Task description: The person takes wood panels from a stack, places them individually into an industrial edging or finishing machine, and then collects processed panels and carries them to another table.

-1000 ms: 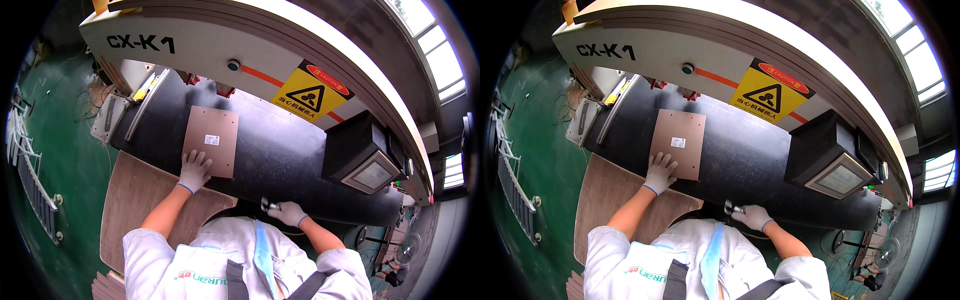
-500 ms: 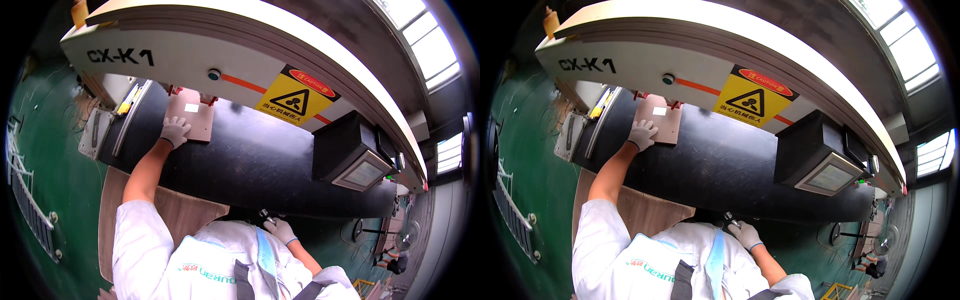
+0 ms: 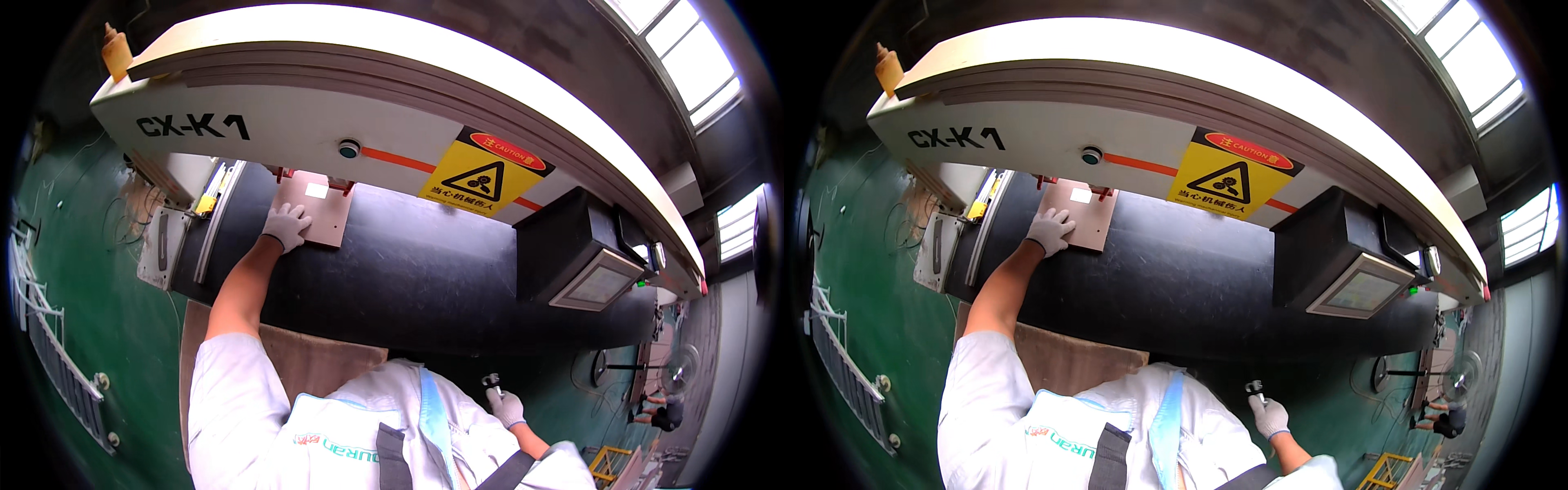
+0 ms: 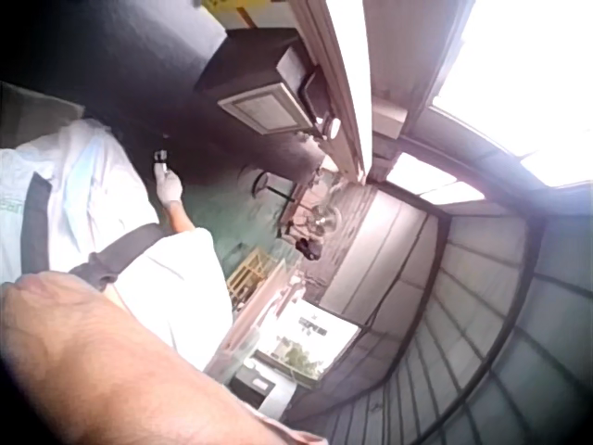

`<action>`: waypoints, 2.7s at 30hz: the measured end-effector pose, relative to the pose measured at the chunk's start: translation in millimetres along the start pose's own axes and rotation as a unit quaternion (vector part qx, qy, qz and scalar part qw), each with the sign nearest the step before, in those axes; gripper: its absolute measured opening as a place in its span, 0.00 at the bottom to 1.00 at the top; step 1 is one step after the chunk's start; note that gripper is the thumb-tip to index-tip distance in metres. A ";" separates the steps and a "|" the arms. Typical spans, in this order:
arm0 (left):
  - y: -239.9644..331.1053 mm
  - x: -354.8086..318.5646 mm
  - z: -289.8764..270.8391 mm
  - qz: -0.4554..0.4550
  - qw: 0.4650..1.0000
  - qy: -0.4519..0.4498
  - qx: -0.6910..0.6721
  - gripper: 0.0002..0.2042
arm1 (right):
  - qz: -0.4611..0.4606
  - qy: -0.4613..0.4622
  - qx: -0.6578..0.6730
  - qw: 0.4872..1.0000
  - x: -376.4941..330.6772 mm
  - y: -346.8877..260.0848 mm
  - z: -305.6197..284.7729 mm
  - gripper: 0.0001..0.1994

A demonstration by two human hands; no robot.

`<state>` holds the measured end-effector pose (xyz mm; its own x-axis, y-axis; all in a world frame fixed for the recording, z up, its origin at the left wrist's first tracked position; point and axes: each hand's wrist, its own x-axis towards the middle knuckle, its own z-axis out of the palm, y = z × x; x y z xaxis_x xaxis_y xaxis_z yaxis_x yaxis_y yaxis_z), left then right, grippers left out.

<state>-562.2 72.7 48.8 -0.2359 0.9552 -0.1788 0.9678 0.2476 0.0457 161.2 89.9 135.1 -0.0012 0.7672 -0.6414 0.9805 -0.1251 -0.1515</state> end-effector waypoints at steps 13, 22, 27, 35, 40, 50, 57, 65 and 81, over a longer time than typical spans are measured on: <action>98.5 -8.5 65.9 -0.207 0.946 0.221 0.115 0.27 | -0.289 -0.061 -0.216 0.931 55.5 -50.2 -61.6 0.33; 286.1 -216.4 87.1 -0.345 0.886 0.247 -0.184 0.26 | -0.456 -0.148 -0.343 0.808 119.0 -71.3 -91.2 0.28; 358.6 -314.7 109.4 -0.575 0.669 0.383 -0.276 0.23 | -0.548 -0.197 -0.299 0.756 205.4 -44.5 -53.6 0.24; 584.0 -586.4 144.2 -0.811 0.252 0.522 -0.085 0.20 | -0.655 -0.248 -0.359 0.617 88.7 -111.4 2.2 0.21; 676.8 -724.0 156.4 -0.841 0.065 0.536 0.039 0.24 | -0.570 -0.459 -0.229 0.642 37.1 -102.4 49.6 0.12; 667.1 -833.3 140.2 -0.930 -0.002 0.367 -0.020 0.37 | -0.525 -0.498 -0.305 0.619 -47.3 -73.8 177.7 0.10; 638.1 -756.1 144.1 -0.904 0.175 0.389 0.026 0.41 | -0.567 -0.517 -0.291 0.572 -167.0 -64.4 234.4 0.08; 563.7 -801.5 187.7 -0.397 -0.242 0.783 -0.413 0.29 | -0.588 -0.531 -0.302 0.531 -310.6 -123.5 317.2 0.21; 737.6 -675.5 84.8 -0.583 -0.300 0.726 -0.210 0.19 | -0.379 -0.705 -0.399 0.447 -411.9 -161.6 408.9 0.30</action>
<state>318.5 -403.6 119.9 0.2749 -0.7984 -0.5357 0.3161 -0.4511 0.8346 -77.1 -463.1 116.3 0.0362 -0.8310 -0.5551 0.3495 0.5309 -0.7720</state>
